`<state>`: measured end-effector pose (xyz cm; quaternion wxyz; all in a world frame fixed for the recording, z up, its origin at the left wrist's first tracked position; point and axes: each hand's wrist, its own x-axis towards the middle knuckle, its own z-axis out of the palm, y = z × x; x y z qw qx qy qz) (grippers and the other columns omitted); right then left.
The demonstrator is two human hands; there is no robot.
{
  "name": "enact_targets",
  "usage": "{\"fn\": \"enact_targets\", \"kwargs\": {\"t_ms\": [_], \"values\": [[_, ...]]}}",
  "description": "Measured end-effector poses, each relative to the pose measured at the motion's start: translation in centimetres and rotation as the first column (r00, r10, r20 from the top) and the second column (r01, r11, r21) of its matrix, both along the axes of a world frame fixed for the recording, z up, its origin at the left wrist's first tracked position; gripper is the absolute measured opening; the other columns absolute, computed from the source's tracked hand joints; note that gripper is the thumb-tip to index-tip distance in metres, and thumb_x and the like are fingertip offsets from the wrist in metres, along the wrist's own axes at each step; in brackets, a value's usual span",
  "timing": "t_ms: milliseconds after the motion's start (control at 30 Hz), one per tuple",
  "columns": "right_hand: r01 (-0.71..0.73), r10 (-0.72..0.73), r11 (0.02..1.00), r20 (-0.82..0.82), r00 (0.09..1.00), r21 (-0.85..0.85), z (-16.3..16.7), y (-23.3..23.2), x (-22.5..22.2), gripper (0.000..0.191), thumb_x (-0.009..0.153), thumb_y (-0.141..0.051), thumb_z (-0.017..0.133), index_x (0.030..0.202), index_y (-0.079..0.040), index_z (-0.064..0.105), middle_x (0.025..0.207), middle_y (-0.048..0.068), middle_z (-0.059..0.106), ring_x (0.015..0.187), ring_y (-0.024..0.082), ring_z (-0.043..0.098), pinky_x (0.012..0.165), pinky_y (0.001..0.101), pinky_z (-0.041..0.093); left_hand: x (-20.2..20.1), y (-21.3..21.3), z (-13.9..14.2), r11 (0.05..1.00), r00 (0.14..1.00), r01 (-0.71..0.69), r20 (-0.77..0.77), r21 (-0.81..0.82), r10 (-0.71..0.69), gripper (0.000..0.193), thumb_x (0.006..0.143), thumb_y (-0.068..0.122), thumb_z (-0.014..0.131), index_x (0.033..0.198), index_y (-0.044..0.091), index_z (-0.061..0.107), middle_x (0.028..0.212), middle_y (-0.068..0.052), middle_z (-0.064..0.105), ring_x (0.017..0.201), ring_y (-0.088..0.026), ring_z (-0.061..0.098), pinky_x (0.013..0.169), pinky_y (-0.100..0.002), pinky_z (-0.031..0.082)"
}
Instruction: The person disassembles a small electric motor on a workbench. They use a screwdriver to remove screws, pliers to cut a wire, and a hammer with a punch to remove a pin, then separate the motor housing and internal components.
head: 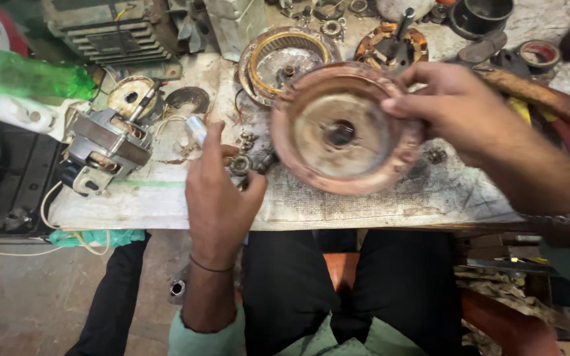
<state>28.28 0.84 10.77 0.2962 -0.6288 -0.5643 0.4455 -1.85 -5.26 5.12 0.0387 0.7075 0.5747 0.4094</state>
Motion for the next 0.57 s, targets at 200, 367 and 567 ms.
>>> {"fn": "enact_targets", "kwargs": {"t_ms": [200, 367, 567], "values": [[-0.017, -0.012, 0.996, -0.319, 0.948, -0.086, -0.7, 2.4, -6.6, 0.031, 0.098, -0.013, 0.062, 0.123, 0.004, 0.055, 0.094, 0.014, 0.067, 0.067, 0.018, 0.067, 0.055, 0.0280, 0.060, -0.1, -0.7, -1.0, 0.997, 0.982, -0.077, 0.170, -0.012, 0.078, 0.075, 0.075, 0.004, 0.080, 0.143, -0.004, 0.048, 0.103, -0.017, 0.070, 0.092, -0.030, 0.071, 0.081, -0.042, 0.057], [-0.068, 0.028, 0.995, -0.455, 0.890, -0.072, -1.3, 5.0, -12.3, 0.041, 0.094, -0.008, 0.062, 0.129, 0.004, 0.045, 0.090, 0.017, 0.070, 0.056, 0.017, 0.067, 0.047, 0.0242, 0.060, -0.1, -0.5, -2.0, 0.996, 0.965, -0.092, 0.245, 0.003, 0.088, 0.072, 0.073, 0.003, 0.080, 0.139, -0.006, 0.050, 0.099, -0.015, 0.071, 0.089, -0.027, 0.072, 0.080, -0.039, 0.059], [-0.160, 0.110, 0.985, -0.477, 0.872, -0.065, -2.4, 7.4, -16.2, 0.049, 0.094, -0.009, 0.062, 0.134, 0.005, 0.038, 0.094, 0.023, 0.067, 0.057, 0.019, 0.067, 0.047, 0.0259, 0.062, -0.5, -0.4, -2.8, 0.996, 0.957, -0.066, 0.280, -0.055, 0.079, 0.060, 0.077, 0.006, 0.082, 0.132, 0.000, 0.059, 0.095, -0.012, 0.075, 0.087, -0.022, 0.075, 0.081, -0.036, 0.059]]}}
